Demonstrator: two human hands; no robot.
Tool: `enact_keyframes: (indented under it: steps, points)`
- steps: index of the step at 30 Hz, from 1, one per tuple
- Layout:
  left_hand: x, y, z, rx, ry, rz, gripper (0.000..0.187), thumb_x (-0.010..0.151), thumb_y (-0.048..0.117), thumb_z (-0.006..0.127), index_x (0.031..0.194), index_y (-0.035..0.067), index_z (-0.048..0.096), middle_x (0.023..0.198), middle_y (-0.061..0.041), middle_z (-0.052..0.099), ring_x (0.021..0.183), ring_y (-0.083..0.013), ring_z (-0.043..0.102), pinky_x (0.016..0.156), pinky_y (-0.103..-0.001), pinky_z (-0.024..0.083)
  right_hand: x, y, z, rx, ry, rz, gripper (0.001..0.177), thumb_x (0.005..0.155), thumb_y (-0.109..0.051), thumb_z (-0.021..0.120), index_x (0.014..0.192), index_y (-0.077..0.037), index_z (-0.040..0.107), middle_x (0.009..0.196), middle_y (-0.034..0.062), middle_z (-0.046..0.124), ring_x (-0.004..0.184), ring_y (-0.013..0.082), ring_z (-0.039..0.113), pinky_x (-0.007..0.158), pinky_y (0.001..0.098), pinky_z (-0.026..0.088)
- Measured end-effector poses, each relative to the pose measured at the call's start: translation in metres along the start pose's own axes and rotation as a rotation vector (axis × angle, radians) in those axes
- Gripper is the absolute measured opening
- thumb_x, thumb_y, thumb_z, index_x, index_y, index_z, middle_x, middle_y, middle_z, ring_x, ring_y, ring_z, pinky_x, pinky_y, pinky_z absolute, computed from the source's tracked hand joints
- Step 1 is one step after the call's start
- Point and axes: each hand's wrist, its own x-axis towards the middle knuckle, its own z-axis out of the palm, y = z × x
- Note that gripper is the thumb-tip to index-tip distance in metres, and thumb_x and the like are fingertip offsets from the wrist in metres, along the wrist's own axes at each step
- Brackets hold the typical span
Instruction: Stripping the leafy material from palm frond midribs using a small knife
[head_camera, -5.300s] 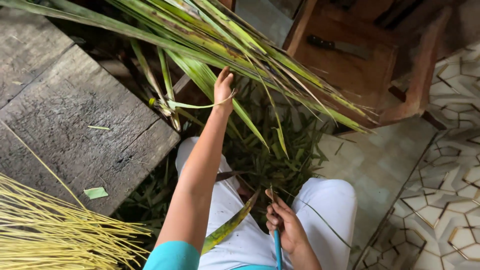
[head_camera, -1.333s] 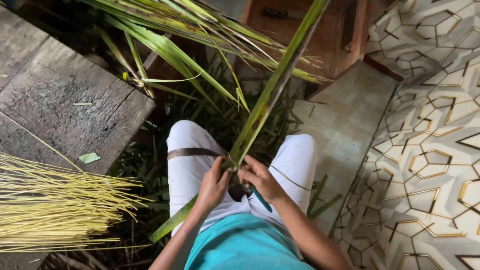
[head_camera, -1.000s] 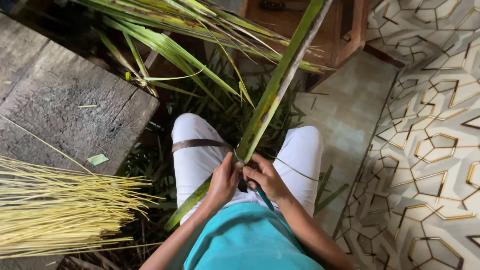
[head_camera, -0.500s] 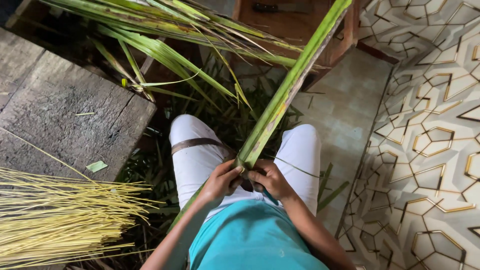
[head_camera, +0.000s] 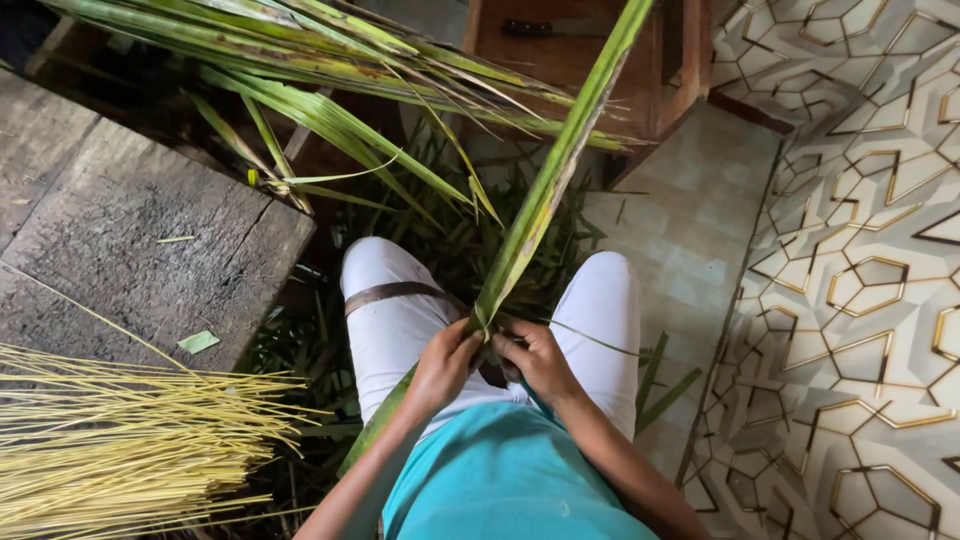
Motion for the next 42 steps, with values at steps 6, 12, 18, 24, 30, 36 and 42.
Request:
enact_keyframes:
  steps: [6,12,18,24,30,36,42]
  points:
    - [0.004,-0.026,0.002,-0.029,0.001,-0.074,0.021,0.098,0.023,0.056,0.085,0.010,0.066,0.060,-0.007,0.059,0.059,-0.0205,0.056,0.059,-0.033,0.046,0.013,-0.010,0.001,0.122,0.041,0.039,0.018,0.093,0.002,0.062,0.110,0.004,0.068,0.062,0.0087,0.050,0.044,0.0140,0.048,0.039,0.0260,0.039]
    - [0.009,-0.026,-0.002,-0.249,-0.030,-0.089,0.018,0.096,0.017,0.058,0.084,0.005,0.066,0.053,-0.009,0.055,0.047,-0.0167,0.053,0.045,-0.027,0.040,0.007,0.015,-0.017,0.280,-0.089,0.178,0.027,0.090,0.008,0.060,0.116,0.002,0.067,0.068,0.0112,0.055,0.046,0.0159,0.051,0.038,0.0295,0.044]
    - [0.004,-0.015,-0.003,-0.268,-0.079,-0.074,0.019,0.098,0.014,0.054,0.084,0.005,0.064,0.051,-0.008,0.053,0.042,-0.0151,0.049,0.041,-0.025,0.037,0.014,-0.004,-0.020,0.351,-0.019,0.181,0.021,0.090,0.007,0.061,0.110,-0.001,0.065,0.073,0.0132,0.058,0.045,0.0147,0.050,0.038,0.0266,0.039]
    - [-0.002,-0.039,-0.016,-0.301,-0.073,-0.108,0.021,0.099,0.014,0.053,0.083,0.003,0.062,0.048,-0.011,0.052,0.037,-0.0154,0.048,0.035,-0.024,0.035,0.024,-0.011,-0.010,0.409,-0.074,0.160,0.023,0.092,0.007,0.058,0.114,0.002,0.061,0.064,0.0107,0.051,0.045,0.0154,0.048,0.038,0.0259,0.040]
    - [-0.002,-0.054,-0.020,-0.293,-0.109,-0.137,0.021,0.099,0.013,0.054,0.083,0.002,0.062,0.048,-0.014,0.053,0.036,-0.0178,0.048,0.033,-0.026,0.037,0.022,-0.032,-0.019,0.332,-0.091,0.166,0.028,0.093,0.004,0.056,0.119,-0.004,0.060,0.070,0.0090,0.054,0.051,0.0142,0.052,0.041,0.0243,0.044]
    - [-0.001,-0.037,-0.017,-0.199,-0.170,-0.078,0.022,0.099,0.014,0.053,0.081,0.005,0.062,0.050,-0.010,0.056,0.040,-0.0159,0.049,0.038,-0.026,0.038,0.025,0.001,-0.040,0.440,-0.013,0.231,0.029,0.091,0.006,0.057,0.118,-0.005,0.058,0.075,0.0088,0.052,0.052,0.0150,0.047,0.041,0.0263,0.042]
    - [-0.030,-0.008,-0.033,0.106,-0.196,-0.162,0.024,0.100,0.019,0.052,0.092,0.003,0.067,0.068,-0.003,0.058,0.057,-0.0135,0.050,0.052,-0.029,0.041,0.052,0.000,-0.060,0.675,-0.127,0.136,0.023,0.093,-0.002,0.064,0.116,-0.002,0.061,0.081,0.0092,0.063,0.056,0.0101,0.053,0.046,0.0241,0.039]
